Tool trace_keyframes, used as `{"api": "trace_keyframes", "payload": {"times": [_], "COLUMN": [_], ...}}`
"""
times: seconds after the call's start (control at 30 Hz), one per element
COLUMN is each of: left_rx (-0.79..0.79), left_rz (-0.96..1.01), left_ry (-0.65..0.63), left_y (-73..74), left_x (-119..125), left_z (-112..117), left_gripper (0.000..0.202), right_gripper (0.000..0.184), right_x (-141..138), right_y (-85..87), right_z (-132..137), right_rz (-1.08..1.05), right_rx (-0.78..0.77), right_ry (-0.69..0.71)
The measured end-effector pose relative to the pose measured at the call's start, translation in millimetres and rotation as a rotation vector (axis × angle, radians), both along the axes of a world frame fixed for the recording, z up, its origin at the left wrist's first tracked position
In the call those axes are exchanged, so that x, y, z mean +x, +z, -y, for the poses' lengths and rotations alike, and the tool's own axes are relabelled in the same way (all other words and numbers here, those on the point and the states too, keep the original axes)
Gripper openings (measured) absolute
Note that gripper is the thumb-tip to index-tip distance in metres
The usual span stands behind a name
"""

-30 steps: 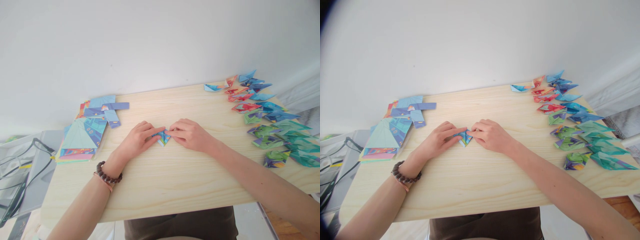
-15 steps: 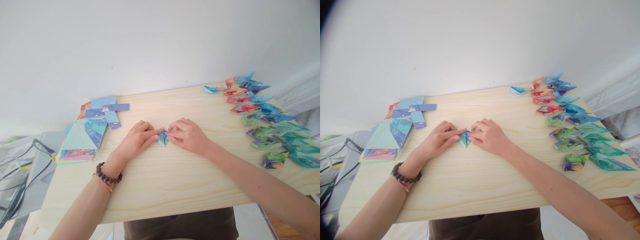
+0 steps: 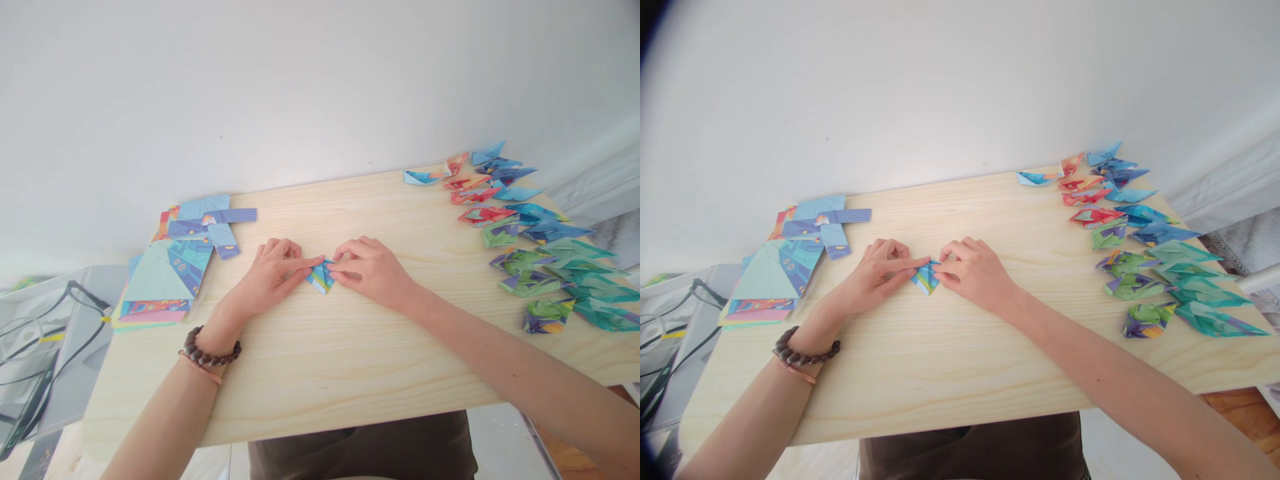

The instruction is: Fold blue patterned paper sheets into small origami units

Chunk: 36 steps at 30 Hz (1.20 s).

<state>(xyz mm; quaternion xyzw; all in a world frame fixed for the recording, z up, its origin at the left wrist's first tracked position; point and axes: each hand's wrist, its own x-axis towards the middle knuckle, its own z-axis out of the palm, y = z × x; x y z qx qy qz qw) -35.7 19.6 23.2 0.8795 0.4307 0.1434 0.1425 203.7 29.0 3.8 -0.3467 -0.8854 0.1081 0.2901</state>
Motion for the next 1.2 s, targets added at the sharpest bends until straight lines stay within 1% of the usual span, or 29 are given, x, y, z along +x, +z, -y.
{"api": "trace_keyframes", "payload": {"times": [0.13, 0.3, 0.4, 0.5, 0.73, 0.97, 1.2], "left_rx": [0.0, -0.028, -0.039, -0.05, -0.079, -0.089, -0.102], "left_rz": [-0.005, 0.021, 0.075, 0.063, 0.0, -0.022, -0.015], "left_ry": [0.021, 0.077, 0.083, 0.076, 0.132, 0.091, 0.088], "left_y": [-0.7, 1.1, 3.0, 4.3, 5.6, 8.5, 10.9], "left_x": [2, 5, 6, 6, 5, 2, 3], "left_z": [0, 1, 2, 2, 2, 1, 2], "left_gripper": [0.034, 0.031, 0.022, 0.017, 0.019, 0.026, 0.025], "right_gripper": [0.013, 0.009, 0.009, 0.015, 0.027, 0.024, 0.025], "right_x": [-3, -4, -4, -3, 0, 2, 1], "right_y": [2.9, 4.6, 4.9, 5.4, 5.0, 3.2, 5.5], "right_z": [1, 2, 3, 3, 2, 3, 4], "right_rz": [0.022, 0.041, 0.054, 0.059, 0.053, 0.084, 0.104], "right_rx": [-0.008, -0.066, -0.101, -0.127, -0.121, -0.088, -0.085], "right_ry": [-0.012, -0.037, -0.042, -0.049, -0.031, -0.038, -0.047]}}
